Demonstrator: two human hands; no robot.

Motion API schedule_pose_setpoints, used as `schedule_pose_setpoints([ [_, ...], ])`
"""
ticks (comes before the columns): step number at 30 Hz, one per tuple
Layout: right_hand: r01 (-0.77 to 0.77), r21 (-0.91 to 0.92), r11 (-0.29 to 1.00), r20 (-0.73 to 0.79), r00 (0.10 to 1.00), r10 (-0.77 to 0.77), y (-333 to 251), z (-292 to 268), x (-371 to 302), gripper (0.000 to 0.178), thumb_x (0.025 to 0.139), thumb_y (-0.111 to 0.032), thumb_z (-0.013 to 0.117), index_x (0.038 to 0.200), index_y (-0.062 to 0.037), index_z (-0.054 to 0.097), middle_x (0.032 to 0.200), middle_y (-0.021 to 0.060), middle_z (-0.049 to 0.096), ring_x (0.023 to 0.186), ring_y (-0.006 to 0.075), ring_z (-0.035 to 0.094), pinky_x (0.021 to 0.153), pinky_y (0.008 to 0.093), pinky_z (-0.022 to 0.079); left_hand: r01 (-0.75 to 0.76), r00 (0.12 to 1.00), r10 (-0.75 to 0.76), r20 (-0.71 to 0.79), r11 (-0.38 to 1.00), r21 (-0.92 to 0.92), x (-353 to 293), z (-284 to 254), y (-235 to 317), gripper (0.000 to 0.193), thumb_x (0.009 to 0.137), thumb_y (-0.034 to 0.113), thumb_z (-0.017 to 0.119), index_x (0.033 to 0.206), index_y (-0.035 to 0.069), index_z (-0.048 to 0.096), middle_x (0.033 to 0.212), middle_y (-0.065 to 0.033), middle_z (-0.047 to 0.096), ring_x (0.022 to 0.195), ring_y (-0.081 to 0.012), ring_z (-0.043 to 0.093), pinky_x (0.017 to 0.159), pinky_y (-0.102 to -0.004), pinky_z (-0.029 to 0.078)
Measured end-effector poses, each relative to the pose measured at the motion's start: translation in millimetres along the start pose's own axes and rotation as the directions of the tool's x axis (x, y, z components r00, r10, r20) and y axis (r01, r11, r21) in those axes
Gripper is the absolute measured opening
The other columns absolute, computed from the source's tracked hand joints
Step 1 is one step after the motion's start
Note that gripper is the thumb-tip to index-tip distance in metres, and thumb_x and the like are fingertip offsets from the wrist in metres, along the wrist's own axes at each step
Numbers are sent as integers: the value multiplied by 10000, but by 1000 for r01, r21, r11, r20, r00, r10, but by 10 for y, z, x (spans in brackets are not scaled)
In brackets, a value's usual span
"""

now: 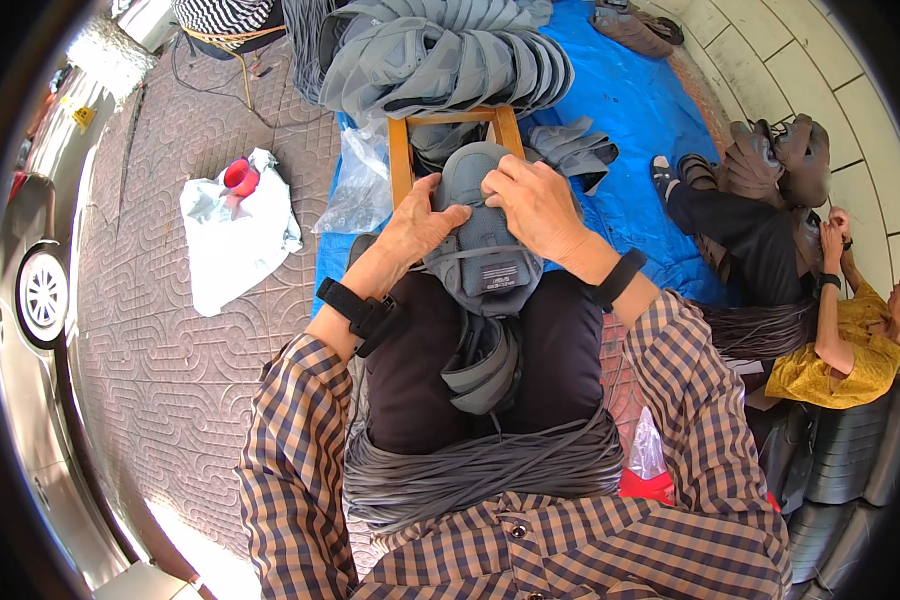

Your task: Lacing a grey shoe while sitting in a workspace with multiple other people.

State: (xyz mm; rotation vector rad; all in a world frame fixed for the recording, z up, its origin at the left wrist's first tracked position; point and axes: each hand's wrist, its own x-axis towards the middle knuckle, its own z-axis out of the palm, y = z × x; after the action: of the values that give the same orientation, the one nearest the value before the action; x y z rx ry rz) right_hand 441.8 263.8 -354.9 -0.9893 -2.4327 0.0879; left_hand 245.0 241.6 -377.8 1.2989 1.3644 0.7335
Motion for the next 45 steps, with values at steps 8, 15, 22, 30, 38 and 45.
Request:
schedule_pose_setpoints([
  [8,-439,260,860,103,898,427,-7,138,-14,103,750,-130,682,790,-41,649,784,129,627,811,335,624,712,432,477,-10,1000,10,-2,999,38,17,32,35,811,824,301,695,1431,-64,299,1370,-303,445,1274,-355,468,1060,-367,367],
  [15,-575,398,715,272,818,506,49,66,5,189,744,-155,722,856,-7,684,793,149,673,774,273,660,719,366,501,25,999,-28,-37,996,-81,92,-73,-17,822,766,263,773,1396,-72,365,1305,-268,502,1184,-311,528,985,-355,431],
  [22,-457,393,798,226,889,398,24,5,-38,177,730,-108,721,874,-20,667,784,106,616,757,247,617,703,337,476,153,981,-120,152,962,-227,256,-210,38,628,713,203,815,1213,-51,532,1054,-126,640,948,-191,621,847,-298,495],
  [30,-425,631,649,252,903,347,172,91,44,209,774,-17,692,975,-20,637,777,47,653,700,120,609,677,273,495,319,916,-140,376,823,-470,274,-229,76,483,775,145,733,1207,12,563,1069,-53,652,977,-157,622,907,-307,490],
  [38,-406,698,589,228,907,354,158,87,19,258,774,-29,696,1024,-31,629,767,15,636,693,88,589,676,258,494,362,904,-148,401,763,-535,303,-252,50,454,789,62,708,1211,-3,553,1089,-96,659,974,-200,650,913,-359,521],
  [45,-405,662,630,198,906,374,118,88,15,310,772,-22,681,1072,-38,604,766,9,623,696,99,585,685,263,493,356,904,-134,405,760,-544,314,-258,25,476,789,67,716,1228,5,543,1111,-98,651,1008,-211,644,932,-370,513],
])
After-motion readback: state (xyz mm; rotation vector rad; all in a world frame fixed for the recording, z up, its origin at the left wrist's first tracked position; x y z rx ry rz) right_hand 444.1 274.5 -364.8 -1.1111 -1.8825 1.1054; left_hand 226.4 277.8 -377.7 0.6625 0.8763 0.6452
